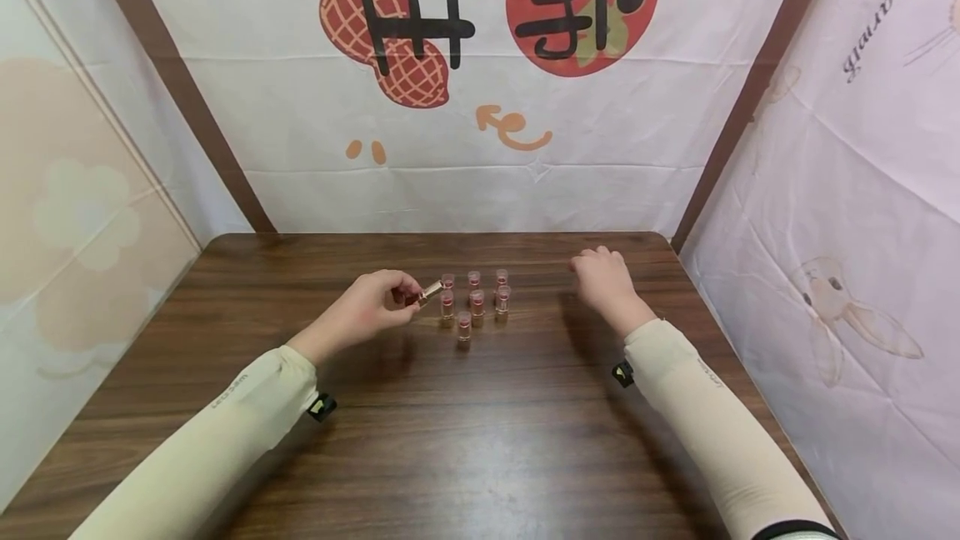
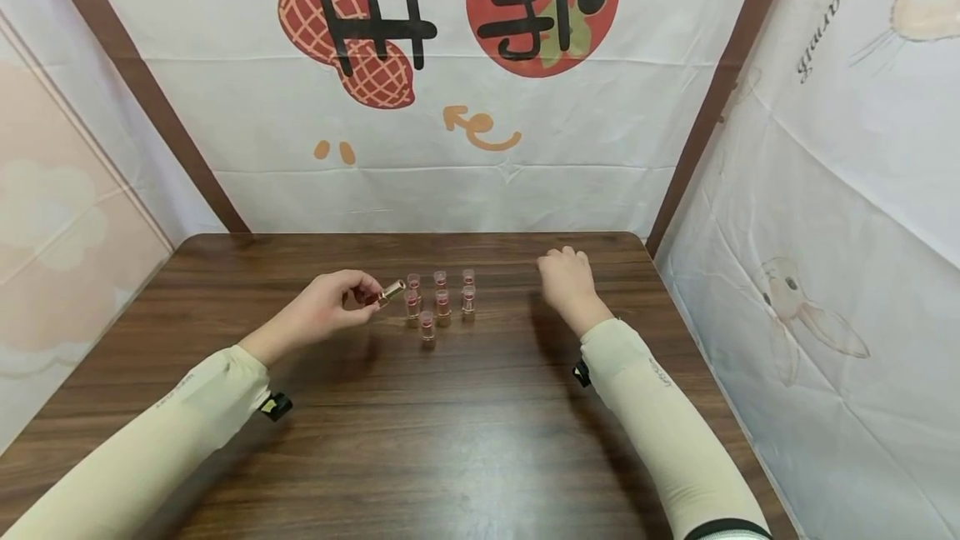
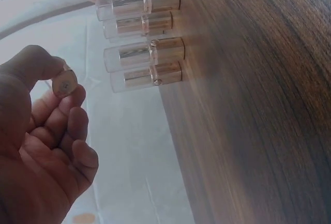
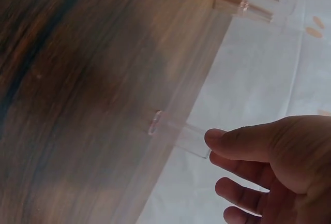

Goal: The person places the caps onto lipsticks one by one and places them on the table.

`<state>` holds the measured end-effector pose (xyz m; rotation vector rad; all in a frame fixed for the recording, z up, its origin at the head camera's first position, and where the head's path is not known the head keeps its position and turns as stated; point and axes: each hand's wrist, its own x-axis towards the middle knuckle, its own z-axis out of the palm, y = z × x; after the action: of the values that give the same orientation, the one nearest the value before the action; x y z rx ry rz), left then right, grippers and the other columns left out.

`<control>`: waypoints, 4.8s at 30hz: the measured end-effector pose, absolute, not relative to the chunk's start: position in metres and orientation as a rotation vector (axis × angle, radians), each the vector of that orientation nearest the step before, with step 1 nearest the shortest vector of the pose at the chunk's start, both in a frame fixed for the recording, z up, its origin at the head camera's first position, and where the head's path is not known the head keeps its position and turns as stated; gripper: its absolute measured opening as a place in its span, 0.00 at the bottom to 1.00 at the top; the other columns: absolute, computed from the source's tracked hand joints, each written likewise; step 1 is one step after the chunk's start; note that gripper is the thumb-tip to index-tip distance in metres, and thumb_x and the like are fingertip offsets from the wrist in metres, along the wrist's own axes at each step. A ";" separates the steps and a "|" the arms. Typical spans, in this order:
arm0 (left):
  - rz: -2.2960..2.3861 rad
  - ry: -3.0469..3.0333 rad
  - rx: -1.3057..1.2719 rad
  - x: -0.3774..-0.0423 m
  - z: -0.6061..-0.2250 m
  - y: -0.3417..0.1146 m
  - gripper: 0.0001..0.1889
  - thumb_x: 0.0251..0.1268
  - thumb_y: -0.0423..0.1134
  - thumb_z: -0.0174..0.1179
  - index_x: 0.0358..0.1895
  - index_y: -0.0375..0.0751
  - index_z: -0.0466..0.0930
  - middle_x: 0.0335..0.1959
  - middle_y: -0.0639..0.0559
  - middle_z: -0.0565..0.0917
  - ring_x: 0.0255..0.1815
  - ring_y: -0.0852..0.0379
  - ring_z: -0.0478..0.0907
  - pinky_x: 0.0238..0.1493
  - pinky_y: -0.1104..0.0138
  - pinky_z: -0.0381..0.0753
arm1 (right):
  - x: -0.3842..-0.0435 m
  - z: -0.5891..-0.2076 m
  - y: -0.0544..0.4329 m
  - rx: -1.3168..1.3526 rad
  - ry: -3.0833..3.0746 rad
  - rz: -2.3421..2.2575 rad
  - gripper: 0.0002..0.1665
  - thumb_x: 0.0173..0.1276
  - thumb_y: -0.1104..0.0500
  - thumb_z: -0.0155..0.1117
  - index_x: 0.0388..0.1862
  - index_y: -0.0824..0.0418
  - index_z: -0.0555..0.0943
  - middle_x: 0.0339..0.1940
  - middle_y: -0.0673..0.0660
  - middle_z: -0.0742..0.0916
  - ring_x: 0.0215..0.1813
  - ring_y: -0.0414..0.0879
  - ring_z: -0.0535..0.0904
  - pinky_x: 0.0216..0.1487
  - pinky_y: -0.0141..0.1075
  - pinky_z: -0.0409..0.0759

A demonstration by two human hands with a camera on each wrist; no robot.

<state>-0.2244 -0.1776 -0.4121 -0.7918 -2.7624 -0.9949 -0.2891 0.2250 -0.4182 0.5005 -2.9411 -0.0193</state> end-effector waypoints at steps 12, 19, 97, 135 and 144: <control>-0.976 -2.659 -0.846 -0.218 -0.407 -0.173 0.07 0.64 0.38 0.70 0.43 0.52 0.84 0.37 0.59 0.82 0.41 0.55 0.76 0.42 0.64 0.75 | -0.289 -0.424 0.233 0.512 -2.916 -0.057 0.11 0.72 0.63 0.62 0.48 0.58 0.88 0.43 0.61 0.87 0.47 0.61 0.80 0.48 0.54 0.77; -1.025 -2.665 -0.784 -0.216 -0.406 -0.173 0.08 0.66 0.39 0.70 0.46 0.53 0.86 0.38 0.59 0.81 0.40 0.54 0.76 0.39 0.59 0.77 | -0.283 -0.413 0.231 0.547 -2.890 0.223 0.09 0.70 0.59 0.68 0.47 0.59 0.88 0.43 0.57 0.90 0.49 0.59 0.82 0.51 0.54 0.80; -1.116 -2.580 -0.800 -0.207 -0.392 -0.144 0.08 0.62 0.43 0.74 0.43 0.52 0.88 0.33 0.60 0.82 0.30 0.58 0.73 0.29 0.67 0.73 | -0.219 -0.397 0.129 0.820 -2.544 1.233 0.10 0.65 0.56 0.76 0.45 0.52 0.87 0.39 0.46 0.86 0.42 0.41 0.79 0.44 0.43 0.83; -1.116 -2.626 -0.854 -0.195 -0.394 -0.130 0.07 0.63 0.42 0.73 0.40 0.55 0.84 0.36 0.62 0.83 0.40 0.57 0.79 0.42 0.64 0.78 | -0.211 -0.378 0.120 0.982 -2.323 1.388 0.08 0.68 0.56 0.74 0.45 0.52 0.87 0.43 0.45 0.88 0.45 0.41 0.79 0.45 0.45 0.83; -1.139 -2.666 -0.864 -0.200 -0.396 -0.116 0.08 0.61 0.41 0.75 0.39 0.52 0.84 0.36 0.60 0.85 0.39 0.58 0.81 0.42 0.65 0.80 | -0.212 -0.370 0.114 1.046 -2.290 1.262 0.09 0.67 0.57 0.75 0.44 0.56 0.88 0.42 0.43 0.87 0.46 0.45 0.79 0.44 0.33 0.78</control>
<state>-0.2001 -0.1161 -0.3957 -0.8636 -2.6663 -1.1392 -0.2122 0.1142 -0.3699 1.0463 -2.2902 1.2618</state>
